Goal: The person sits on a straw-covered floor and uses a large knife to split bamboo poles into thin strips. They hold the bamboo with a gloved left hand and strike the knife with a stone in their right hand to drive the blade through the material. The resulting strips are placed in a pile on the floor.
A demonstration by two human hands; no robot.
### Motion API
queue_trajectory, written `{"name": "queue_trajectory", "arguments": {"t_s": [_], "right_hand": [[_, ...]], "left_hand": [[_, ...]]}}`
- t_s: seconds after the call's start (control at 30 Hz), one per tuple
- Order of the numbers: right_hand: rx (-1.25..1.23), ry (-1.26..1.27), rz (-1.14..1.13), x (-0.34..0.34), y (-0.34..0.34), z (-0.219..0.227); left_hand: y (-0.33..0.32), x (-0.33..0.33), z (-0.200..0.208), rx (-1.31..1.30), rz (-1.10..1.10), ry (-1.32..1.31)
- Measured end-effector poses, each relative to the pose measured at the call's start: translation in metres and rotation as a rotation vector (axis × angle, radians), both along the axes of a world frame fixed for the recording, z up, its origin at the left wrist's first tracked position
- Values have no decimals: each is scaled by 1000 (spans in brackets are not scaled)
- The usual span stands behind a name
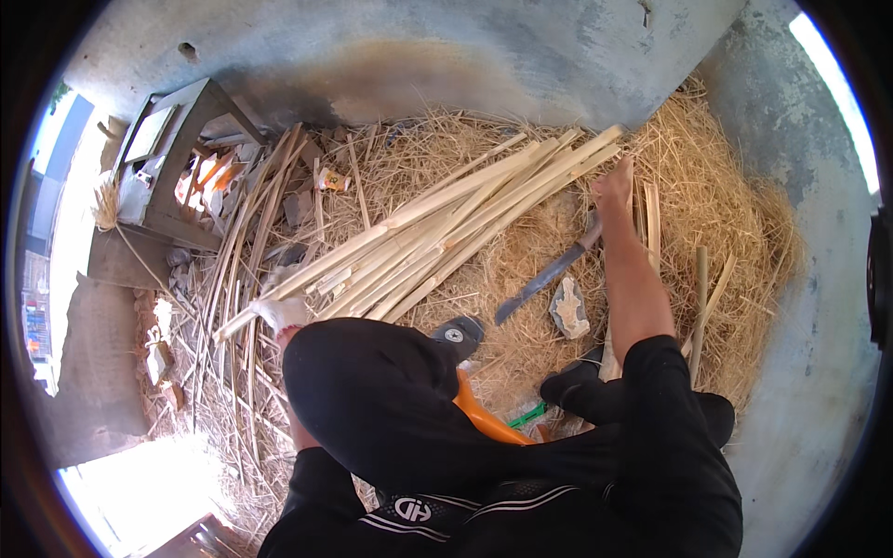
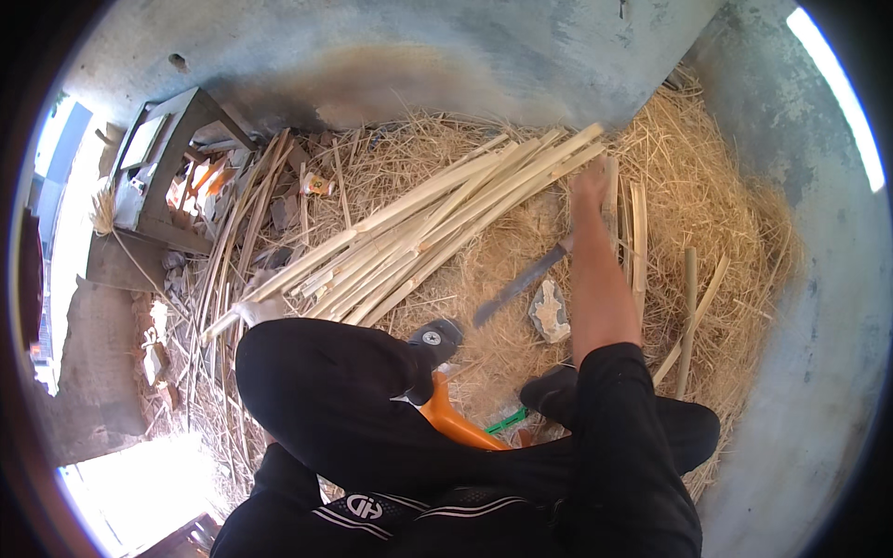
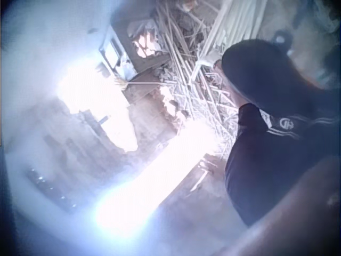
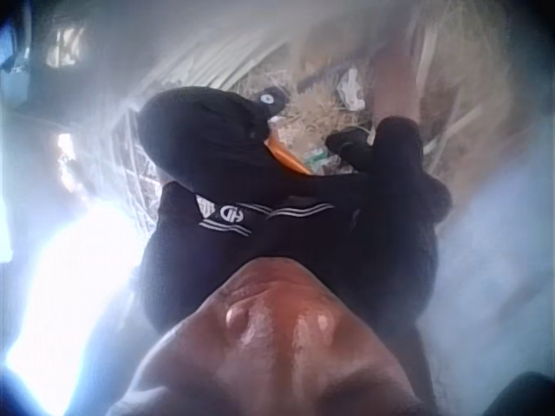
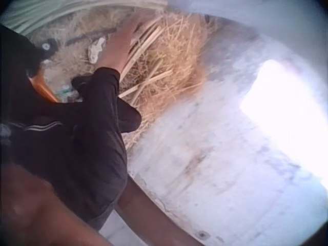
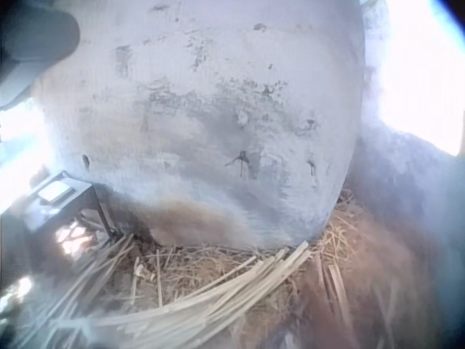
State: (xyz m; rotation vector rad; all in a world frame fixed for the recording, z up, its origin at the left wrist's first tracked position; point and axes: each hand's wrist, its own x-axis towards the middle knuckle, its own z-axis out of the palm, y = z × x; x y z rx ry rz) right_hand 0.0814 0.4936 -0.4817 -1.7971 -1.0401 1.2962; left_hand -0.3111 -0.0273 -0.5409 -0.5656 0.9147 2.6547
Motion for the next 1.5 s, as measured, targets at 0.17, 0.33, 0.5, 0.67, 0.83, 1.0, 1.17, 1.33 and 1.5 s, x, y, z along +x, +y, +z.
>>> {"name": "queue_trajectory", "arguments": {"t_s": [0.17, 0.33, 0.5, 0.67, 0.83, 1.0, 1.17, 1.33, 1.5], "right_hand": [[217, -492, 459, 23, -140, -137], [514, -954, 1014, 66, -184, -147], [628, -1193, 1148, 86, -122, -142], [811, -1429, 1269, 95, -88, -156], [696, -1594, 1503, 93, -68, -158], [596, -1254, 1691, 123, -76, -91], [293, -939, 1553, 180, -122, -37], [-587, -84, 681, 188, -233, -54], [-353, 2, 594, 138, -319, -151]], "left_hand": [[0, 43, -107, -230, -386, -246], [19, 59, -149, -226, -334, -360], [25, 103, -149, -459, -483, -369], [45, 162, -81, -1476, -855, 520], [96, 179, -27, -1855, -981, 1390], [129, 157, -48, -2044, -1133, 1318], [137, 123, -62, -1871, -1246, 1418], [141, 145, -72, -1844, -1134, 1417], [150, 177, -41, -1998, -1287, 1396]]}}
